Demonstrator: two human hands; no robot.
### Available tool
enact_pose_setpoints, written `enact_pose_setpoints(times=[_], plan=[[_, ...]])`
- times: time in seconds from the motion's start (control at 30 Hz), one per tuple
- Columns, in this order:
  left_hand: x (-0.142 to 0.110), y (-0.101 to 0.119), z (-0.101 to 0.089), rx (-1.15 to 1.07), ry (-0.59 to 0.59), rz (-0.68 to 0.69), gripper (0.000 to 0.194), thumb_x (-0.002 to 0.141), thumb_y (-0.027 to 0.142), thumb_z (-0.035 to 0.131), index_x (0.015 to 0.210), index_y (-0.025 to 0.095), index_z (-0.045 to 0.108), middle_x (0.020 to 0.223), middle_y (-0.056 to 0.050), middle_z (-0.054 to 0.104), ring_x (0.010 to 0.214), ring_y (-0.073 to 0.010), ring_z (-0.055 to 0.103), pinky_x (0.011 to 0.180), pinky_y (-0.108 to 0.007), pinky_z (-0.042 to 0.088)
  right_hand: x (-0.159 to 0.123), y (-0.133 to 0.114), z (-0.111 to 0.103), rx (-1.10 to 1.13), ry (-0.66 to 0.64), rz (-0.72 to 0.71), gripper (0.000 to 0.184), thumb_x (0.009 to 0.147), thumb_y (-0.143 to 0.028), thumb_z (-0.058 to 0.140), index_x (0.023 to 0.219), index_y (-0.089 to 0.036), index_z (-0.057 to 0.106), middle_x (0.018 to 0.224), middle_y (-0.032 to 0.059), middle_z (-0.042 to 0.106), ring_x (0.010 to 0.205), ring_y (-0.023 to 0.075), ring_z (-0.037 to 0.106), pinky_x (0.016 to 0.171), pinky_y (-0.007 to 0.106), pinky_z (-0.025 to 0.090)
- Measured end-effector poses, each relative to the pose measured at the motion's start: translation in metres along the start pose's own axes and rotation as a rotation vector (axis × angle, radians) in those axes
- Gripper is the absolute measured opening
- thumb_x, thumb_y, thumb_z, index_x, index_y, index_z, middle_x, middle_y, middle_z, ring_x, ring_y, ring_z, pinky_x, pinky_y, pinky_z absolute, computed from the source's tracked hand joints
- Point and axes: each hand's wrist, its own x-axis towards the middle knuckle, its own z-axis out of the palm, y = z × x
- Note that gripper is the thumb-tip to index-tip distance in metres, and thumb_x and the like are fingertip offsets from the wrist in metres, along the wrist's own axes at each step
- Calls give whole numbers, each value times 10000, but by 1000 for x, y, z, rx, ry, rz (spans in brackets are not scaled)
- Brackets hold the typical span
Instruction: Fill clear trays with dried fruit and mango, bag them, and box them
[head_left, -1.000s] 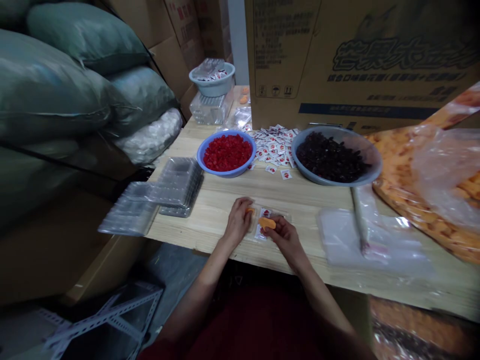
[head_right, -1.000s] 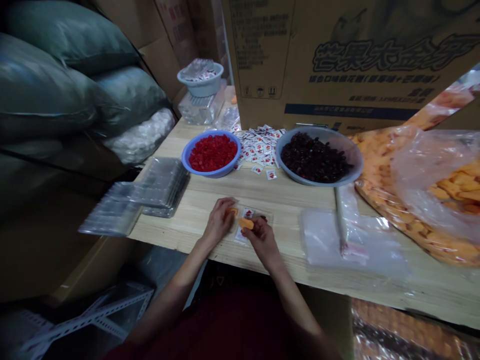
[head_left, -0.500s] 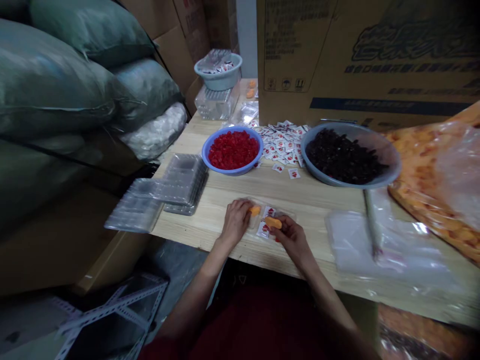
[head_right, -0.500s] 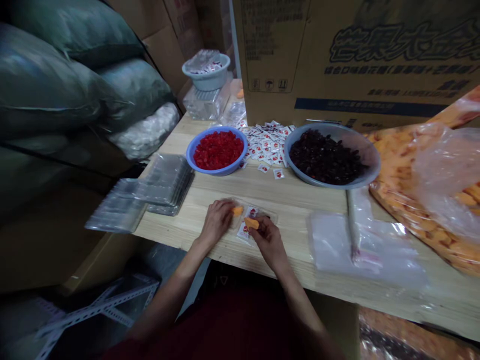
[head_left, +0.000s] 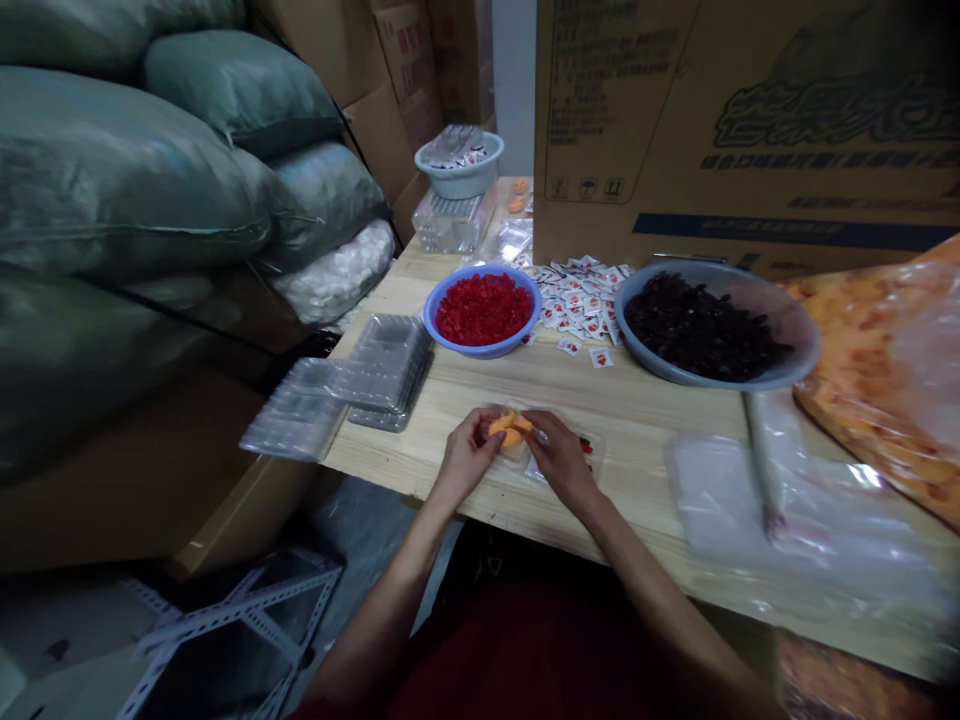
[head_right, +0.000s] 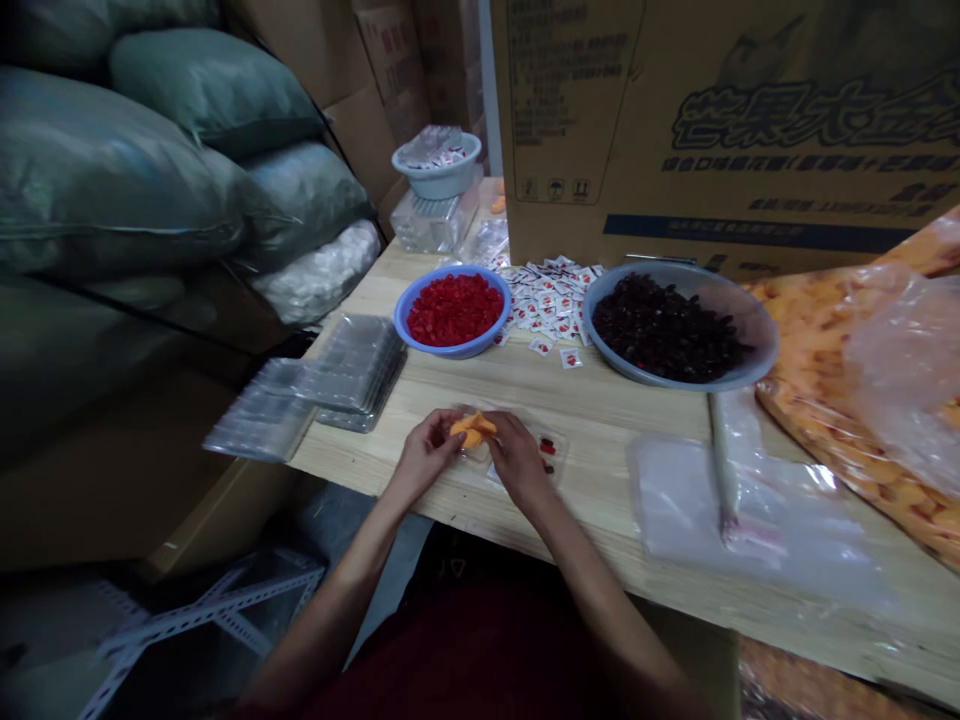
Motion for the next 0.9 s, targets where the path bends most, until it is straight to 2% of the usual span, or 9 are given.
enact_pose_setpoints(times=[0.13, 0.3, 0.4, 0.5, 0.57, 0.67, 0.73, 0.83, 0.9], plan=[[-13, -3, 4, 366, 84, 40, 170, 887, 290, 617, 1028, 196, 638, 884, -23, 691, 740, -156, 599, 715, -290, 478, -4, 7, 3, -82, -33, -13, 316, 934, -123, 462, 1177, -204, 647, 1194, 119, 647, 1141, 242, 597, 1009, 443, 492], [-19, -3, 11, 896, 141, 196, 149, 926, 295, 574, 989, 199, 669, 1019, -89, 670, 990, -253, 553, 889, -402, 446, -1, 11, 8, -221, -137, -54, 328, 940, -97, 443, 1168, -182, 663, 1212, 134, 632, 1166, 254, 568, 1020, 451, 489], [-13, -5, 11, 1057, 114, 212, 183, 937, 310, 557, 951, 195, 699, 1020, -112, 642, 992, -274, 534, 856, -416, 451, 3, 11, 10, -279, -189, -49, 315, 917, -68, 456, 1115, -161, 684, 1181, 149, 644, 1141, 263, 573, 1002, 451, 495], [-9, -2, 7, 1099, 58, 218, 219, 946, 307, 542, 882, 193, 718, 956, -115, 641, 956, -285, 547, 809, -424, 465, 6, 9, 5, -248, -211, -1, 312, 902, -65, 463, 1072, -166, 705, 1151, 145, 666, 1118, 266, 593, 992, 455, 496], [-11, 6, 8, 1018, 73, 261, 249, 971, 286, 496, 939, 185, 721, 957, -117, 650, 953, -276, 569, 829, -432, 482, 6, 4, -2, -136, -142, 58, 299, 917, -116, 481, 1108, -177, 703, 1171, 135, 675, 1125, 261, 603, 1013, 457, 480], [-21, 23, 21, 734, 120, 425, 341, 1014, 238, 381, 1248, 187, 624, 1146, -121, 664, 1093, -239, 589, 960, -423, 488, 1, -10, -17, 185, 91, 256, 269, 940, -311, 557, 1143, -208, 700, 1186, 104, 692, 1133, 251, 621, 1046, 451, 457], [-29, 31, 39, 619, 13, 596, 424, 1024, 258, 351, 1424, 201, 477, 1351, -125, 596, 1275, -221, 524, 1074, -419, 439, -5, -22, -28, 520, 190, 477, 351, 927, -483, 573, 1124, -227, 711, 1146, 82, 717, 1115, 251, 644, 1046, 444, 462], [-29, 32, 64, 733, -267, 770, 582, 992, 457, 429, 1522, 234, 342, 1548, -108, 426, 1471, -263, 309, 1205, -505, 262, -15, -42, -45, 1002, 97, 743, 546, 902, -689, 479, 1151, -258, 703, 1181, 72, 714, 1144, 256, 648, 1038, 450, 478], [-23, 28, 63, 879, -257, 704, 649, 948, 537, 487, 1517, 255, 353, 1580, -96, 379, 1512, -324, 190, 1209, -616, 128, -21, -51, -57, 1078, 25, 771, 579, 905, -721, 431, 1217, -296, 671, 1273, 64, 676, 1197, 259, 622, 1050, 468, 468]])
